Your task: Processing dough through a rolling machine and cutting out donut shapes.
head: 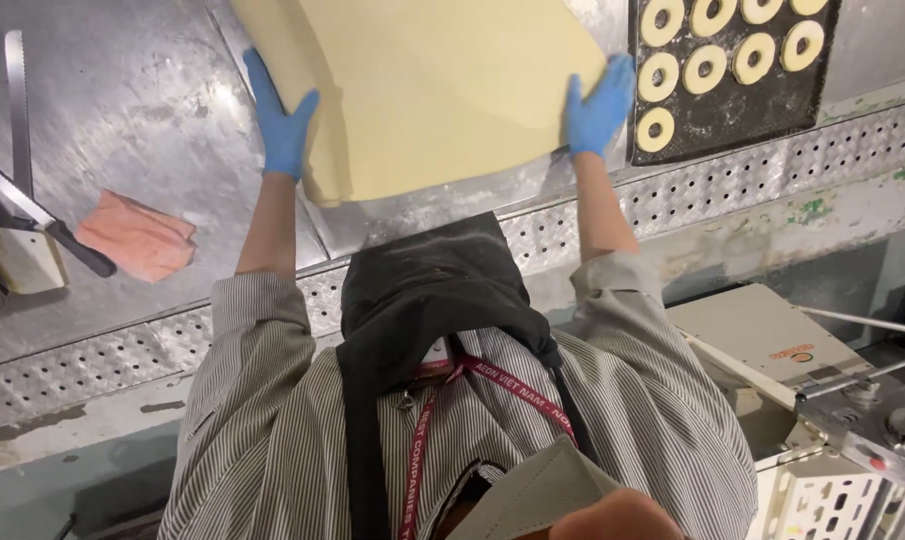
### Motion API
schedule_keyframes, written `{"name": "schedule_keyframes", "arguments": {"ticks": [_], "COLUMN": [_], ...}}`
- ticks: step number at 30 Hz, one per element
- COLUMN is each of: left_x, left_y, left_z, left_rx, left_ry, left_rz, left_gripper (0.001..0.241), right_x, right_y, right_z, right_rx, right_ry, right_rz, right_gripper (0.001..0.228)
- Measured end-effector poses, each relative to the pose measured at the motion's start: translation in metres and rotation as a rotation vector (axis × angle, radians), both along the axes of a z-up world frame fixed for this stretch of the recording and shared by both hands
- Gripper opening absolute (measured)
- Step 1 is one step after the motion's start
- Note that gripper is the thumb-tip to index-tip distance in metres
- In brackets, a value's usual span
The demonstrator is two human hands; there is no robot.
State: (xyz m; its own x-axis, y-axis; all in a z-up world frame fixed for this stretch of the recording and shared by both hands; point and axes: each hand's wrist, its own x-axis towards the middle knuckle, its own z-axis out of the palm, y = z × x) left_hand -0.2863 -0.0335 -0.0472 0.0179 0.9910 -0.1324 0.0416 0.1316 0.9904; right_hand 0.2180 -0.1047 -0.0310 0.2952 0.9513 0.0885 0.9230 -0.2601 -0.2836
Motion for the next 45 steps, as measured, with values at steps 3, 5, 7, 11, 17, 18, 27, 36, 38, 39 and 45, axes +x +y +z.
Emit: {"name": "schedule_keyframes", "arguments": {"ticks": [3,5,7,11,17,18,27,36,38,39,45], "left_x": [0.009,0.03,0.041,0.057,0.063,0.059,-0.03,-0.05,-0.062,-0.066,-0.062], "left_y": [-0.054,-0.085,-0.094,-0.075,0.022,0.017,-0.036,-0.027,-0.021,-0.012,0.048], "left_z": [0.002,-0.004,-0.003,0.044,0.05,0.059,0.009,-0.03,-0.029,-0.036,-0.046], "left_rx": [0.015,-0.029,-0.036,0.082,0.247,0.239,0.011,-0.041,-0.055,-0.053,-0.028], "left_ry": [0.152,0.218,0.246,0.623,1.231,1.227,0.376,0.387,0.338,0.334,0.313], "left_rz": [-0.009,0.066,0.105,0.06,-0.395,-0.392,0.085,0.13,0.133,0.124,0.131], "left_gripper": [0.115,0.115,0.112,0.101,0.076,0.076,0.088,0.102,0.105,0.105,0.109], "right_x": [0.041,0.062,0.076,0.077,0.052,0.047,-0.138,-0.297,-0.26,-0.226,-0.16], "right_y": [0.001,0.002,0.002,0.008,0.021,0.027,0.058,0.142,0.169,0.171,0.099], "right_z": [-0.004,-0.012,-0.015,0.006,-0.013,0.005,0.031,0.018,0.005,0.006,0.038], "right_rx": [-0.018,-0.149,-0.278,-0.279,-0.472,-0.481,-0.149,-0.253,-0.094,-0.093,-0.021], "right_ry": [0.073,0.595,0.574,0.674,0.936,0.931,0.025,0.231,0.181,0.177,0.016], "right_rz": [-0.236,-0.333,-0.194,-0.167,-0.153,-0.15,0.227,1.001,0.702,0.693,0.069], "right_gripper": [0.072,0.058,0.053,0.04,0.046,0.046,0.099,0.081,0.075,0.075,0.078]}}
